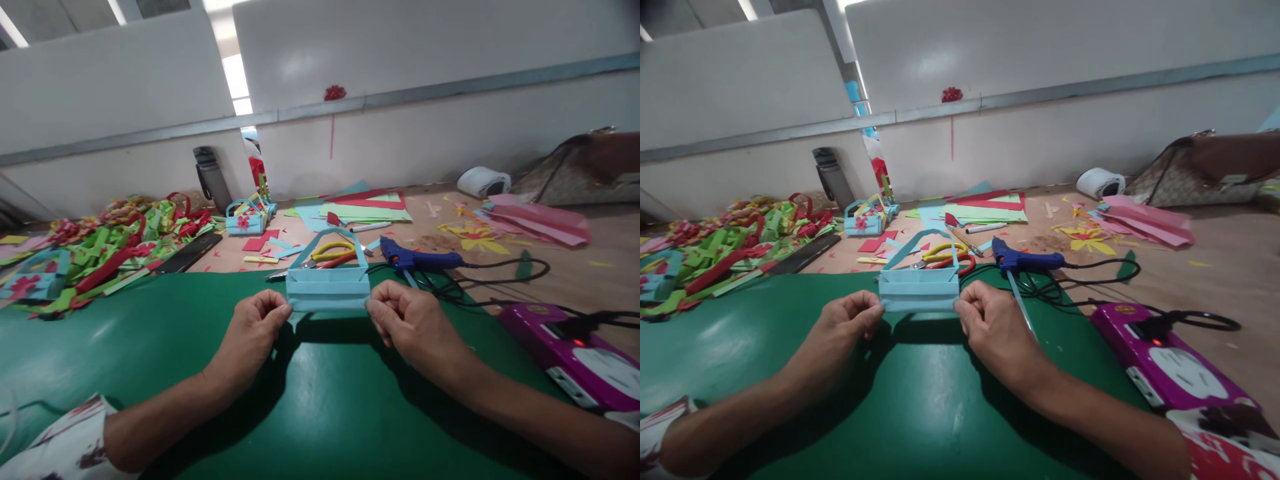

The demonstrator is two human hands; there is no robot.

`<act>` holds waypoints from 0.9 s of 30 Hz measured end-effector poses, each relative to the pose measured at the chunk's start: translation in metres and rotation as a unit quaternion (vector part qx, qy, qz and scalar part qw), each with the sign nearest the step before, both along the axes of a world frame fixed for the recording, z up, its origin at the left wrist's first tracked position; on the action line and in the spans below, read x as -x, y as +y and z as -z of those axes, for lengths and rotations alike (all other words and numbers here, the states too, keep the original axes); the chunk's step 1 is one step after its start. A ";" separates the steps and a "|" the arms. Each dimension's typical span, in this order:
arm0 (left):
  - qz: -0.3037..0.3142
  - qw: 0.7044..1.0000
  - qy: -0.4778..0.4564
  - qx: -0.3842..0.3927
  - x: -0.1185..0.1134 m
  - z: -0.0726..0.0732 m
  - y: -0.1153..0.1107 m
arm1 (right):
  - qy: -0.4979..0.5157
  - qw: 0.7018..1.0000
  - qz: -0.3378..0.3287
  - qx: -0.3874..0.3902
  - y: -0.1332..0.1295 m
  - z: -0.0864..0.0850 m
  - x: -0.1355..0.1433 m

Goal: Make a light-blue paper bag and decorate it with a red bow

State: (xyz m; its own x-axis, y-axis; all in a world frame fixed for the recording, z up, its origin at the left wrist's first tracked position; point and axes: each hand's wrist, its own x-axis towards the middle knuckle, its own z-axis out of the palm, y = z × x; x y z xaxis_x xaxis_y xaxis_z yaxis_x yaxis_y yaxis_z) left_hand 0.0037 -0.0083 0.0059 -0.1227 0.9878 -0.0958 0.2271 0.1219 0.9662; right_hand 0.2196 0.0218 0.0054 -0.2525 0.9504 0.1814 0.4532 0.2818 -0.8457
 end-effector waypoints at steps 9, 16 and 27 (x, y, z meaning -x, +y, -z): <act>0.023 0.999 -0.048 -0.011 -0.001 -0.003 -0.001 | -0.039 0.998 0.013 -0.044 0.001 0.000 -0.001; 0.015 0.992 -0.126 -0.005 0.001 0.004 0.002 | -0.024 0.996 0.061 -0.058 0.003 -0.002 0.003; 0.018 0.990 -0.141 0.006 -0.001 0.006 0.002 | 0.179 0.978 -0.003 0.110 0.004 -0.003 0.005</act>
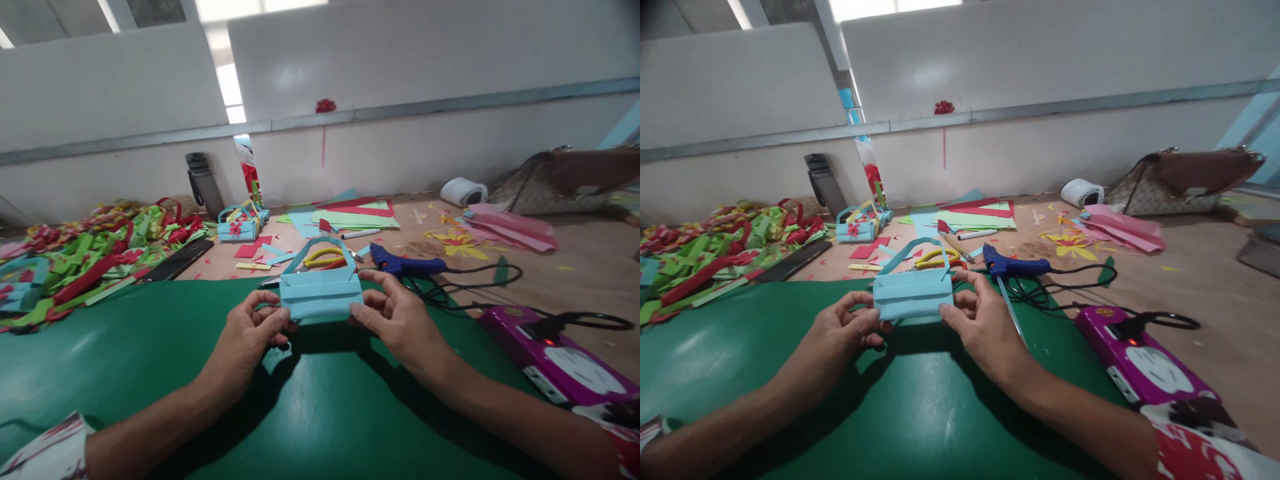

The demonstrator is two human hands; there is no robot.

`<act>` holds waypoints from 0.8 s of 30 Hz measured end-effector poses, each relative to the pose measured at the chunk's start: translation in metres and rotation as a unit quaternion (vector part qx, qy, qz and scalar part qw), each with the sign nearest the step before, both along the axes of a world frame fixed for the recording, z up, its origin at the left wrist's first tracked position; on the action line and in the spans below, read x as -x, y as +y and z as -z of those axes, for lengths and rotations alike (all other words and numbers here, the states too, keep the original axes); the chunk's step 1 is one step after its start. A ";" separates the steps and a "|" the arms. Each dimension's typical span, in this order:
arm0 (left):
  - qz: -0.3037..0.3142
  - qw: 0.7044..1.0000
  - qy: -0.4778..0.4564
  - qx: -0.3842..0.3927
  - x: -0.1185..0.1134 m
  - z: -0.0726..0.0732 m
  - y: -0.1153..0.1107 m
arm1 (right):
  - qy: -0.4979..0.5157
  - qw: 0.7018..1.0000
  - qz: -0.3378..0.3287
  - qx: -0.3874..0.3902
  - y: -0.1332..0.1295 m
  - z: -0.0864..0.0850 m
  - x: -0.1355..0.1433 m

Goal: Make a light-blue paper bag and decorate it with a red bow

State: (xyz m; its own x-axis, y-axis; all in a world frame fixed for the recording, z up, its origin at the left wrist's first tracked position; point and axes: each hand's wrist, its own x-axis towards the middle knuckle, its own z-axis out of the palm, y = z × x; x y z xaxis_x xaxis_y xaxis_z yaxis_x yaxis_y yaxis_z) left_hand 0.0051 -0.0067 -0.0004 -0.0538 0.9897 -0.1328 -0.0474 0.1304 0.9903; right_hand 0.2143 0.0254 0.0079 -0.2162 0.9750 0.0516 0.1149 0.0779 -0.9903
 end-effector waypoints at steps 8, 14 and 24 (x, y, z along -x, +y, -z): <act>0.038 0.999 -0.018 0.028 0.002 -0.001 0.003 | -0.042 0.999 -0.006 -0.005 0.001 0.001 -0.002; 0.050 0.997 -0.043 0.035 -0.001 -0.001 0.004 | -0.048 0.999 -0.014 0.001 -0.001 -0.001 -0.002; 0.056 0.990 -0.115 0.063 -0.006 0.000 0.005 | -0.055 0.998 -0.020 0.009 -0.001 -0.002 0.000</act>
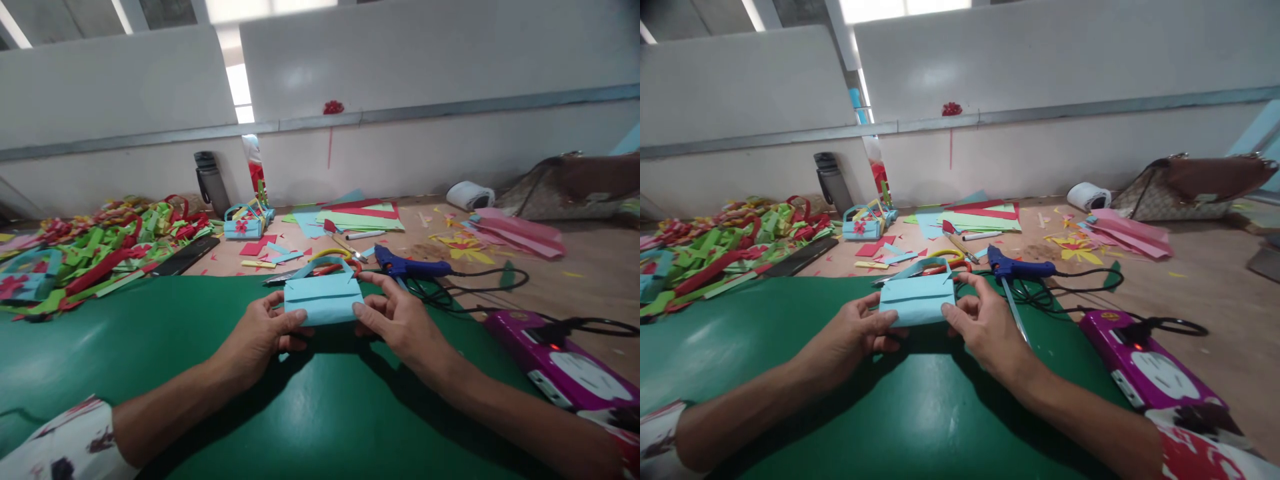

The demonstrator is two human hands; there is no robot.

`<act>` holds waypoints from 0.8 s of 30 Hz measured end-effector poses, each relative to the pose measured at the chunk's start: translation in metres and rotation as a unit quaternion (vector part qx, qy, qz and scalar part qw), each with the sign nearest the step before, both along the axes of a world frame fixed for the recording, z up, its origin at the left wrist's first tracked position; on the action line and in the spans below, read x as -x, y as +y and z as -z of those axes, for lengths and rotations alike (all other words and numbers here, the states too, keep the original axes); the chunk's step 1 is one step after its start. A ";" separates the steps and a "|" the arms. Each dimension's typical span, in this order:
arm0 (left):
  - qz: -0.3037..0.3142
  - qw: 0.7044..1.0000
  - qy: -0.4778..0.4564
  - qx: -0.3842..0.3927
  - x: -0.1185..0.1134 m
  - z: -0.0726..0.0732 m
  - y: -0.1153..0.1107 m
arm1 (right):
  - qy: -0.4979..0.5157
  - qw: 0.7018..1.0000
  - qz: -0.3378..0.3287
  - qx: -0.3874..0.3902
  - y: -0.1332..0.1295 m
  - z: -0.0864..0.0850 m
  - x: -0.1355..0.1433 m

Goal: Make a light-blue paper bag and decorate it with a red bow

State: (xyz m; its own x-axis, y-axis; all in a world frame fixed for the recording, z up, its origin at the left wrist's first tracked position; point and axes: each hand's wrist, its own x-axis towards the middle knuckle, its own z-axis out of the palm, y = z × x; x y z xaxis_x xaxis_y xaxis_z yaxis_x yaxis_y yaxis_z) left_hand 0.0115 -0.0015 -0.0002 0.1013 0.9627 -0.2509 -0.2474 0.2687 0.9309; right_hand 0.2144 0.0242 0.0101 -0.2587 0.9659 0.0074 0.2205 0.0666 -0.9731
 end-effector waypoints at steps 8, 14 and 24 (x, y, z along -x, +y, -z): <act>0.006 0.999 -0.053 -0.006 0.003 -0.002 0.005 | 0.030 0.999 -0.013 0.006 0.001 -0.001 0.000; 0.006 0.999 -0.037 -0.037 0.006 -0.003 0.006 | 0.028 0.999 -0.022 -0.013 0.002 0.004 -0.001; 0.009 0.953 0.247 -0.173 0.010 -0.001 -0.006 | -0.143 0.987 -0.023 -0.065 0.001 0.004 -0.005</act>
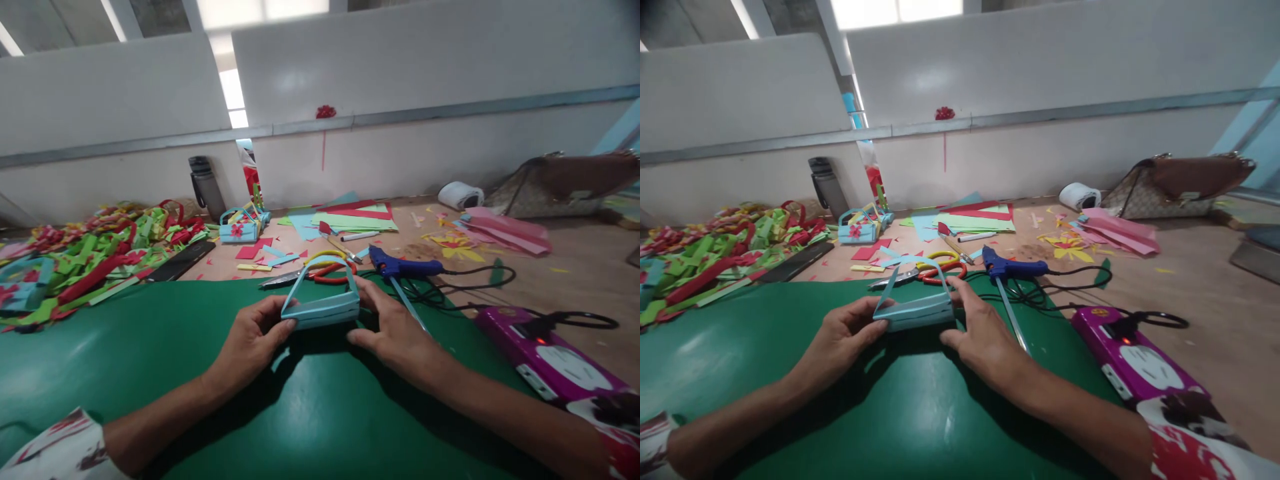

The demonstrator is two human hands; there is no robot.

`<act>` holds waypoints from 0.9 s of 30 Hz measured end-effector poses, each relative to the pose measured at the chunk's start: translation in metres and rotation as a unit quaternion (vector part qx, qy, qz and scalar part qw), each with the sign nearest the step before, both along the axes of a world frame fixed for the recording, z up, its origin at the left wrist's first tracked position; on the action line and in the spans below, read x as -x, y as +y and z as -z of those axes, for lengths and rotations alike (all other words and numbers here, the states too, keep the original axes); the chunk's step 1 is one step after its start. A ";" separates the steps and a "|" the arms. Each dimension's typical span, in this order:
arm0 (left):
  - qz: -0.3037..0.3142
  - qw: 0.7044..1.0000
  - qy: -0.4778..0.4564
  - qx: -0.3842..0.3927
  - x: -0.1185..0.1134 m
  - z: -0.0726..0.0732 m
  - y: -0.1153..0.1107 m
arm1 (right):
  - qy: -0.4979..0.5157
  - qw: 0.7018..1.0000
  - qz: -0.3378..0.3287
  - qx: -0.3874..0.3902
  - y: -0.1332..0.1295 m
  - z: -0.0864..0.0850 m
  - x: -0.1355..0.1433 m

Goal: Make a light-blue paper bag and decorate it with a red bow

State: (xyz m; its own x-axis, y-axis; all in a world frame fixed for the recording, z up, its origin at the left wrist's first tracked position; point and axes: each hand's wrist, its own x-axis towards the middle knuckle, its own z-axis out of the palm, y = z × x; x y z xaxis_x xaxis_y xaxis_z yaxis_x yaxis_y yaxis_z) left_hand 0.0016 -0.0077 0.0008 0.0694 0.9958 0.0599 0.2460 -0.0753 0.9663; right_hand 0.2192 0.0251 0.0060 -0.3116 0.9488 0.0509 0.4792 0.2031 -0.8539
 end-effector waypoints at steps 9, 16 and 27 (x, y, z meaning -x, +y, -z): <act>-0.024 1.000 0.001 0.019 -0.014 -0.010 0.000 | 0.108 0.994 -0.013 -0.014 0.000 0.001 0.006; -0.057 0.998 0.036 -0.005 -0.029 -0.010 0.006 | 0.061 0.994 0.006 -0.087 0.000 -0.006 0.014; -0.036 0.993 0.105 -0.034 -0.027 -0.004 0.016 | 0.046 0.995 0.015 -0.088 0.005 0.003 0.016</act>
State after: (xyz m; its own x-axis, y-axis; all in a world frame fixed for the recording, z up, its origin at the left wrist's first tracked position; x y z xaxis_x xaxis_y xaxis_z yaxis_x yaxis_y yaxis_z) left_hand 0.0289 0.0088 0.0044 0.0154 0.9928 0.1186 0.4481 -0.1129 0.8868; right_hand 0.2031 0.0300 0.0031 -0.2705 0.9313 0.2438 0.4085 0.3404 -0.8469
